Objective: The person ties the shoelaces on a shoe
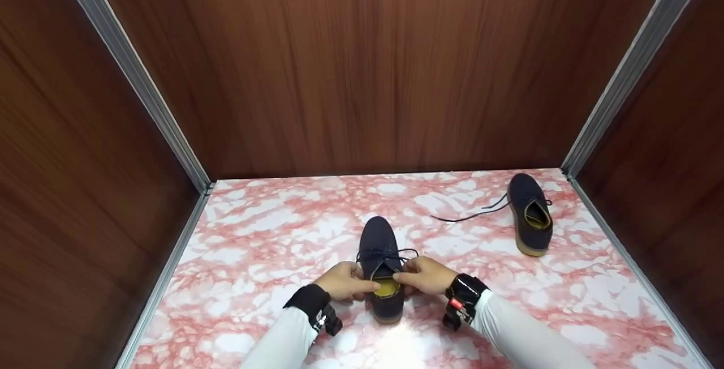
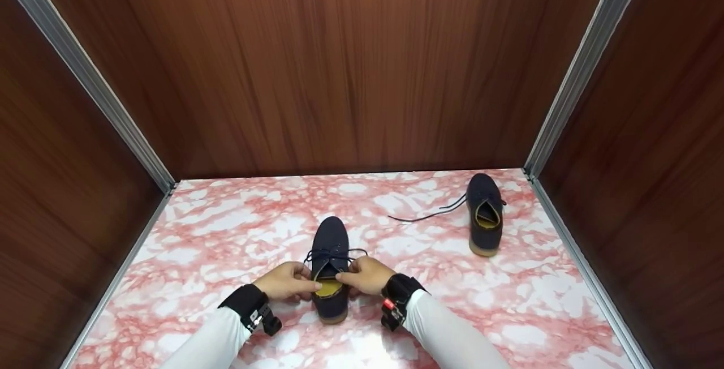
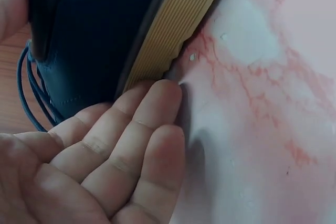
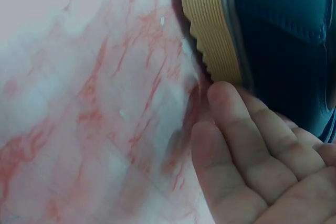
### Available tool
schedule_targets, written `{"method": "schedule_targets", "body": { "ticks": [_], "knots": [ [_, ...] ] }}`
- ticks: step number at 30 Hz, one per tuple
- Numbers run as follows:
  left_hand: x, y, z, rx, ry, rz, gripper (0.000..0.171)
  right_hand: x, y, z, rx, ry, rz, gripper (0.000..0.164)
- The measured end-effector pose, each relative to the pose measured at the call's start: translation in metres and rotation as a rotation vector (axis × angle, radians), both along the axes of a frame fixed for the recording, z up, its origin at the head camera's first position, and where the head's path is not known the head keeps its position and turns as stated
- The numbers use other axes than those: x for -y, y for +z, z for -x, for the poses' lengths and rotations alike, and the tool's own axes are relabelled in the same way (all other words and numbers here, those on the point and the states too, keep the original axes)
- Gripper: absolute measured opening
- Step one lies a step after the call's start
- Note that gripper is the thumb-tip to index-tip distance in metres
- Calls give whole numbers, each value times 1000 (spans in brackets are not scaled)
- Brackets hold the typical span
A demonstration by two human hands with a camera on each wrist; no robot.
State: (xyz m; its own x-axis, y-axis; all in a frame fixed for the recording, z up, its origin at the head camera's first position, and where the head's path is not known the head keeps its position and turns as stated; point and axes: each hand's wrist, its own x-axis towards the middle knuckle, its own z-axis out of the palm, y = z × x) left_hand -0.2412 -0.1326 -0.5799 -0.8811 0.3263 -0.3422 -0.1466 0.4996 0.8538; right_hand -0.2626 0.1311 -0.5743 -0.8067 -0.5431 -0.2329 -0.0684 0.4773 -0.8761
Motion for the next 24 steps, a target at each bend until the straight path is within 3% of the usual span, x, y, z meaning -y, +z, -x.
{"method": "schedule_targets", "body": {
  "ticks": [5,11,16,24],
  "knots": [
    [-4,3,0,-27,7,14,50,4,3,4,-95,-17,-46,34],
    [-7,4,2,-38,87,-45,55,12,5,11,-154,-77,-16,35],
    [-7,2,5,-56,149,-113,64,24,3,17,-105,-133,60,42],
    [-5,2,22,-135,314,-93,63,49,6,28,42,-325,234,46]
  ]
}}
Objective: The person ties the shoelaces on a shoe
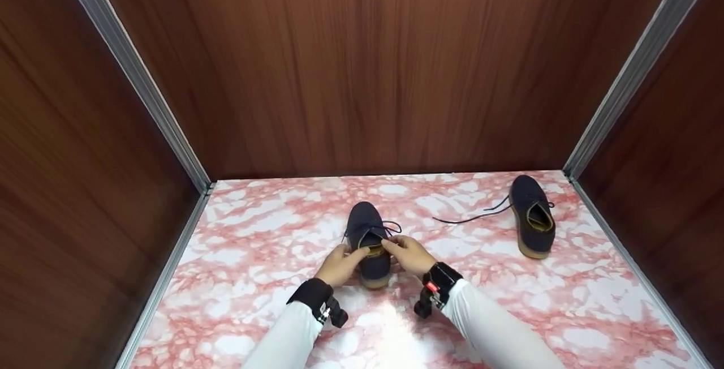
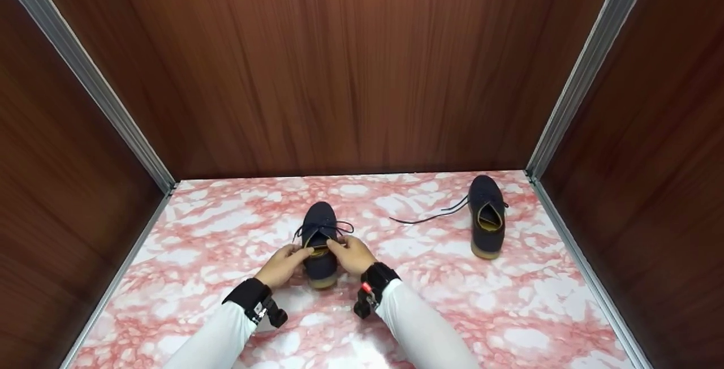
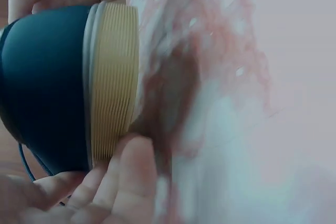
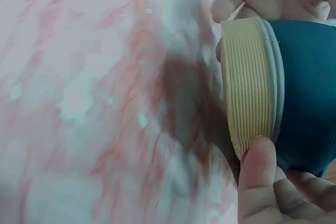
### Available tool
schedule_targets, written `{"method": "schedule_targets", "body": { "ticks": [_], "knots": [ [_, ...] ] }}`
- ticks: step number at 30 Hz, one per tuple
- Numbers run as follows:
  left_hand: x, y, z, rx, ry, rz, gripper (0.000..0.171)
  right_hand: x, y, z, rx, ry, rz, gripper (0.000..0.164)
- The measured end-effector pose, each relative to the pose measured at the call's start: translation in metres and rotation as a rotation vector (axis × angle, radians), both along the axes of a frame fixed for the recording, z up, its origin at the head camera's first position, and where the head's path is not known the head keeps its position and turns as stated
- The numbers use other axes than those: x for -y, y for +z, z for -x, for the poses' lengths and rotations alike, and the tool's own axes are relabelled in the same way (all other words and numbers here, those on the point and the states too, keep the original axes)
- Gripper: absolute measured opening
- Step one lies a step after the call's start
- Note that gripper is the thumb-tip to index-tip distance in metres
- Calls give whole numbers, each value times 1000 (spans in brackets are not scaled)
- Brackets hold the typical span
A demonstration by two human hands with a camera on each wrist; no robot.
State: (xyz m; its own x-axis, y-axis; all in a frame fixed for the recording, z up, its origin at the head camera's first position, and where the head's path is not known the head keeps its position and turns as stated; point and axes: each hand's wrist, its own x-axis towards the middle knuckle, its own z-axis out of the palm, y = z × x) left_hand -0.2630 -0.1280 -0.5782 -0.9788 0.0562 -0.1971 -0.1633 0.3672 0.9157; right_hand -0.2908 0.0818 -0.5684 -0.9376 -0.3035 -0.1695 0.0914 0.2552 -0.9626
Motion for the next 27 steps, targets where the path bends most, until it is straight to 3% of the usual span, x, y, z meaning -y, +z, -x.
{"method": "schedule_targets", "body": {
  "ticks": [5,9,19,27],
  "knots": [
    [0,1,13,-48,121,29,58,17,-6,8,45,-159,121,36],
    [4,1,23,-75,193,74,54,30,-5,13,44,-213,156,33],
    [16,-1,45,-75,326,108,50,58,0,26,-74,-148,18,49],
    [24,-5,60,-99,347,97,60,73,-2,30,43,-131,118,54]
  ]
}}
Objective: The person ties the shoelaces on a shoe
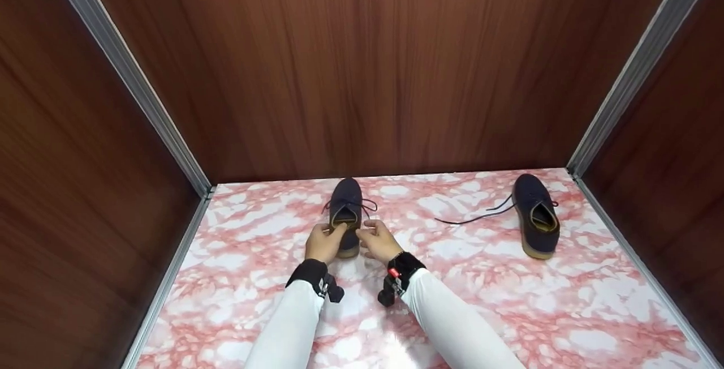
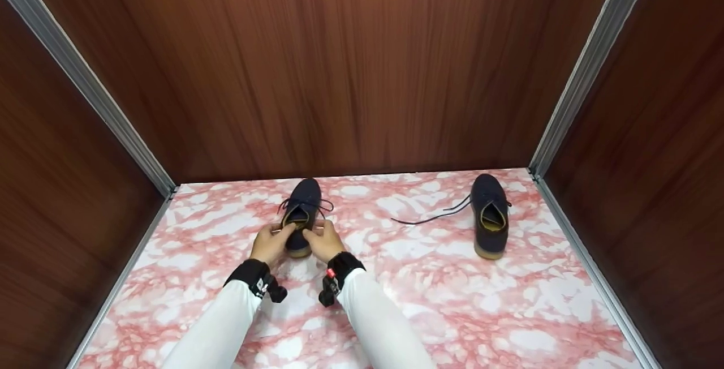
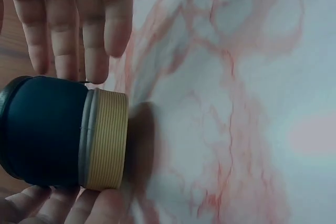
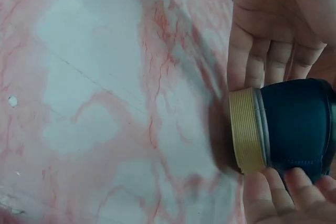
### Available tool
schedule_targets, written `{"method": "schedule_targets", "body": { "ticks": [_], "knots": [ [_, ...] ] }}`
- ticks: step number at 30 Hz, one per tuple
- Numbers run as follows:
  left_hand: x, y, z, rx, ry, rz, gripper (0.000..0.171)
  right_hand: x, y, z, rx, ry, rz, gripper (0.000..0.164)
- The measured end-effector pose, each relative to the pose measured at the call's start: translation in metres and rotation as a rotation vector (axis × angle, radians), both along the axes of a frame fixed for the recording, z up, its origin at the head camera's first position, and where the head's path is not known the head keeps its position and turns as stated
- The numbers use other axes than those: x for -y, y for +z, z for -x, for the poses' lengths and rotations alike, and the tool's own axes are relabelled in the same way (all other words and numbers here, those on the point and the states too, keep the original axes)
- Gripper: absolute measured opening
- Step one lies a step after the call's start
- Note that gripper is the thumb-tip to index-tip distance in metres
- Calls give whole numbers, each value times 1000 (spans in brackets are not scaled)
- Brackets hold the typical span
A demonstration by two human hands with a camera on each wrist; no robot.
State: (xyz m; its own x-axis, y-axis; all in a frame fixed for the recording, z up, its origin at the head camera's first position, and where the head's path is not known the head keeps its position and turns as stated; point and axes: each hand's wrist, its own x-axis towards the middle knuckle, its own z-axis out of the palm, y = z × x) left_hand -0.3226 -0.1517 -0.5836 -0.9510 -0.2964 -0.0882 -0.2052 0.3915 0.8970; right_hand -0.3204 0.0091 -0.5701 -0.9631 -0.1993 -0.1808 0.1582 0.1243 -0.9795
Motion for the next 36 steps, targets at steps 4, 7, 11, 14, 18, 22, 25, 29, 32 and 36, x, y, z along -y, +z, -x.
{"method": "schedule_targets", "body": {
  "ticks": [4,7,11,14,18,22,25,29,32,36],
  "knots": [
    [-2,-5,3,-28,4,-8,58,2,-2,-2,51,14,48,49],
    [-6,-8,5,-43,-4,-3,58,1,-6,-2,69,43,77,51],
    [-13,-10,7,-64,-9,14,60,-3,-9,-1,63,62,96,57],
    [-16,-10,9,-71,-1,22,59,-7,-12,0,47,82,95,58],
    [-17,-11,9,-68,-3,41,59,-12,-13,-2,49,124,102,59],
    [-13,-10,7,-61,-24,41,58,-20,-13,-4,74,141,104,60],
    [-9,-8,4,-61,-32,16,56,-27,-12,-6,79,141,80,60],
    [-4,-6,-2,-68,-50,-22,54,-39,-12,-7,80,137,52,60],
    [-4,-3,-7,-71,-68,-26,54,-50,-12,-7,72,130,44,60],
    [-5,2,-15,-84,-83,-15,59,-67,-11,-9,80,124,49,58]
  ]
}}
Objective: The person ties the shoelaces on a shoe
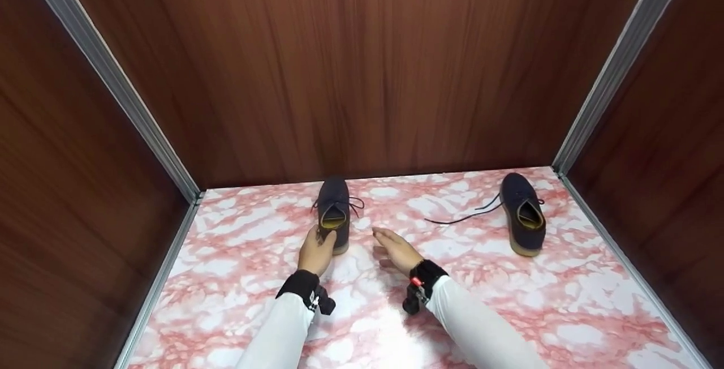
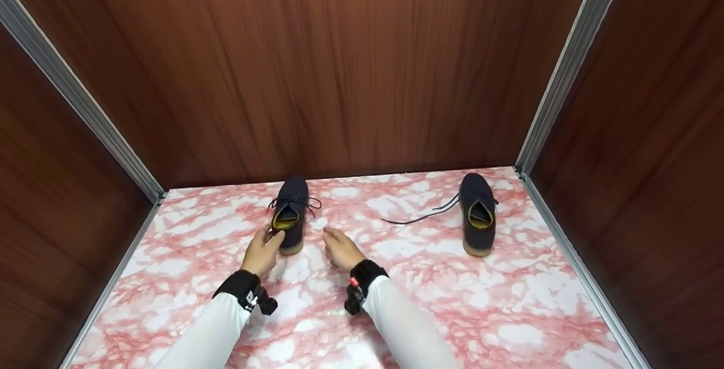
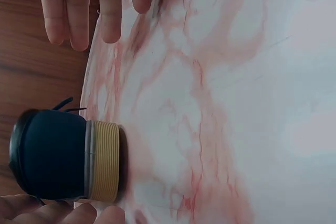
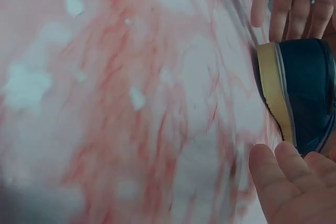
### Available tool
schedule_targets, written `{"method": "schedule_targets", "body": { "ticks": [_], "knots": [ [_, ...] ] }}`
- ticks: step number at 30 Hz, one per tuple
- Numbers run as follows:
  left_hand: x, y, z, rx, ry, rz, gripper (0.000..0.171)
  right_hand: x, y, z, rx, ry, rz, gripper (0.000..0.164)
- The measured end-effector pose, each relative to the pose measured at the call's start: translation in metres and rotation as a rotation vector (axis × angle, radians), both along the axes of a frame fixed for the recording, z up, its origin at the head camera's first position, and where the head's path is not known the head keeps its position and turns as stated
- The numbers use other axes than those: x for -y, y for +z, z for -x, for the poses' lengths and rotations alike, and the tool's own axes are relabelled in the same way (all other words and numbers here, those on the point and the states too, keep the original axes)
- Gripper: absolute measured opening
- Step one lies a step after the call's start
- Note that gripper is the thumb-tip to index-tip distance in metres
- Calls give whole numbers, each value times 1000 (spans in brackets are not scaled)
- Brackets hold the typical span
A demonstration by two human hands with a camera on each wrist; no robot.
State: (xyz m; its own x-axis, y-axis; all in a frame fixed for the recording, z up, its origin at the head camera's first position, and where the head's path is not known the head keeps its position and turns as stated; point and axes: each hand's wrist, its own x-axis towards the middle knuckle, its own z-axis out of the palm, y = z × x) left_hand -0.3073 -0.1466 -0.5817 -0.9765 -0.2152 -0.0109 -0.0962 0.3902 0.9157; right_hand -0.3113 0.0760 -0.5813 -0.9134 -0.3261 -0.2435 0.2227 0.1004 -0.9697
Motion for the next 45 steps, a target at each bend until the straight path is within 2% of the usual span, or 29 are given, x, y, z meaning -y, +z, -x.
{"method": "schedule_targets", "body": {
  "ticks": [4,9,13,16,22,28,32,36,40,45],
  "knots": [
    [-5,7,-5,-43,-4,13,62,-18,2,-3,-27,20,29,57],
    [-14,18,-9,-146,-8,88,63,-42,11,-5,-92,64,78,58],
    [-22,29,-18,-159,15,153,72,-61,19,-8,-139,60,69,57],
    [-29,36,-26,-149,13,174,77,-77,25,-13,-207,43,36,55],
    [-46,43,-40,-168,-55,193,83,-112,35,-20,-399,-79,-117,44],
    [-61,44,-51,-200,-119,198,83,-156,41,-21,-603,-274,-326,44],
    [-71,41,-57,-194,-163,189,83,-185,42,-18,-668,-408,-422,45],
    [-81,36,-59,-195,-190,192,83,-214,43,-13,-656,-569,-523,43],
    [-90,30,-60,-193,-214,205,84,-241,39,-6,-566,-699,-564,44],
    [-101,25,-60,-102,-296,157,85,-272,28,-1,-432,-776,-630,49]
  ]
}}
